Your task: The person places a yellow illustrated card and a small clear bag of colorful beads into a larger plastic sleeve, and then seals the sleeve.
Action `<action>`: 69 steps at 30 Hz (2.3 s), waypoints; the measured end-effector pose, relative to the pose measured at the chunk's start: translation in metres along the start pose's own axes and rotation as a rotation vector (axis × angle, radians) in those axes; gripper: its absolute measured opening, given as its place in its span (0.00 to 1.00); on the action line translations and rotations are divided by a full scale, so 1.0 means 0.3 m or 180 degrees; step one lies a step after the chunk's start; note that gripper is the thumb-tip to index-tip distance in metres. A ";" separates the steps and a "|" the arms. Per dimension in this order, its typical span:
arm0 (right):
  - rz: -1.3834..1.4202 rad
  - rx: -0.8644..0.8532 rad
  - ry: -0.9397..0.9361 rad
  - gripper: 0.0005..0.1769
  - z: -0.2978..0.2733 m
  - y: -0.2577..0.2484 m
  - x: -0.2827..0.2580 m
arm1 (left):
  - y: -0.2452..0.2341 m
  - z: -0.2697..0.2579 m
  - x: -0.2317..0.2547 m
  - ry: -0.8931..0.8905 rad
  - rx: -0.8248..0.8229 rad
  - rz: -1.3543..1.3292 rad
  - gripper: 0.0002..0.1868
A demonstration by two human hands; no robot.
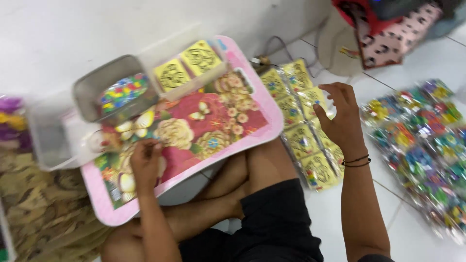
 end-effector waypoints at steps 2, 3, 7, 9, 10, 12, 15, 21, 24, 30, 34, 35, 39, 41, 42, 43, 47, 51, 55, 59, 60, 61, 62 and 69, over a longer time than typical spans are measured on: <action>0.0159 -0.0108 -0.0279 0.23 0.042 0.063 -0.144 | -0.004 0.010 0.046 0.0009 0.0094 -0.0042 0.07; 0.0265 -0.0172 -0.0480 0.24 0.057 0.097 -0.224 | -0.003 0.016 0.063 0.0013 0.0101 -0.0141 0.06; 0.0334 -0.0411 -0.1157 0.25 0.089 0.225 -0.576 | -0.019 0.012 0.019 0.0020 0.0258 -0.0234 0.06; 0.0171 -0.0575 -0.1620 0.24 0.092 0.323 -0.730 | -0.011 0.006 -0.052 -0.0098 0.0168 -0.0385 0.06; 0.0226 -0.0617 -0.1714 0.24 0.093 0.366 -0.796 | -0.026 0.007 -0.044 -0.0088 0.0270 -0.0332 0.06; 0.0088 -0.0715 -0.2263 0.22 0.065 0.456 -0.940 | -0.019 0.017 -0.029 -0.0010 0.0067 -0.0092 0.04; -0.0098 -0.0823 -0.2971 0.20 0.038 0.628 -1.136 | -0.051 0.018 0.015 -0.0111 0.0041 0.0072 0.05; -0.0895 -0.0815 -0.3394 0.20 0.055 0.994 -1.269 | -0.059 0.034 0.064 -0.0023 -0.0241 0.0155 0.04; -0.0957 -0.0990 -0.3511 0.15 0.044 1.110 -1.344 | -0.078 0.045 0.109 0.0007 -0.0254 0.0233 0.05; -0.0821 -0.1030 -0.4000 0.12 -0.087 1.397 -1.493 | -0.074 0.033 0.062 0.0014 -0.0264 0.0136 0.08; -0.1199 -0.1305 -0.3953 0.09 -0.154 1.679 -1.512 | -0.090 0.049 0.123 0.0183 -0.0222 0.0341 0.06; -0.1496 -0.1464 -0.3739 0.10 -0.157 1.770 -1.496 | -0.081 0.033 0.063 0.0044 -0.0209 0.0302 0.06; -0.2228 -0.2035 -0.3117 0.13 -0.184 1.938 -1.448 | -0.100 0.042 0.086 -0.0051 -0.0262 0.0110 0.13; -0.2340 -0.2039 -0.3057 0.13 -0.191 1.911 -1.463 | -0.111 0.048 0.071 -0.0054 -0.0246 0.0093 0.13; -0.2453 -0.2039 -0.2992 0.13 -0.193 1.896 -1.463 | -0.114 0.049 0.065 -0.0054 -0.0232 0.0076 0.13; -0.2456 -0.2045 -0.2993 0.13 -0.192 1.893 -1.470 | -0.114 0.048 0.055 -0.0059 -0.0231 0.0072 0.13; -0.2344 -0.2103 -0.2903 0.13 -0.192 1.939 -1.457 | -0.106 0.033 0.022 -0.0072 -0.0183 -0.0024 0.12; -0.2323 -0.2025 -0.2973 0.13 -0.197 1.914 -1.480 | -0.097 0.028 -0.001 -0.0045 -0.0141 -0.0097 0.11; -0.2253 -0.1722 -0.3140 0.11 -0.175 1.802 -1.529 | -0.082 0.024 -0.003 -0.0027 -0.0116 -0.0148 0.11; -0.1183 -0.1748 -0.3020 0.01 -0.107 1.574 -1.591 | -0.086 0.045 0.084 0.0059 -0.0194 -0.0110 0.11; -0.0703 -0.1864 -0.2935 0.02 -0.089 1.494 -1.606 | -0.091 0.052 0.126 0.0094 -0.0274 -0.0003 0.11; -0.0713 -0.1854 -0.2922 0.02 -0.068 1.417 -1.595 | -0.084 0.056 0.118 0.0102 -0.0288 -0.0013 0.11; -0.0130 -0.2055 -0.2783 0.04 -0.047 1.325 -1.588 | -0.081 0.055 0.103 0.0038 -0.0220 -0.0041 0.09; 0.1894 -0.2569 -0.1258 0.10 0.094 0.927 -1.203 | -0.073 0.053 0.124 0.0066 -0.0300 0.0097 0.08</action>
Point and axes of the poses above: each hand's wrist, its own z-axis towards the middle knuckle, its own y-axis out of the palm, x = y × z, the point moved 8 cm from there along z, towards the middle knuckle, and after that the axes turned 13 degrees about y, right-handed, at the moved point
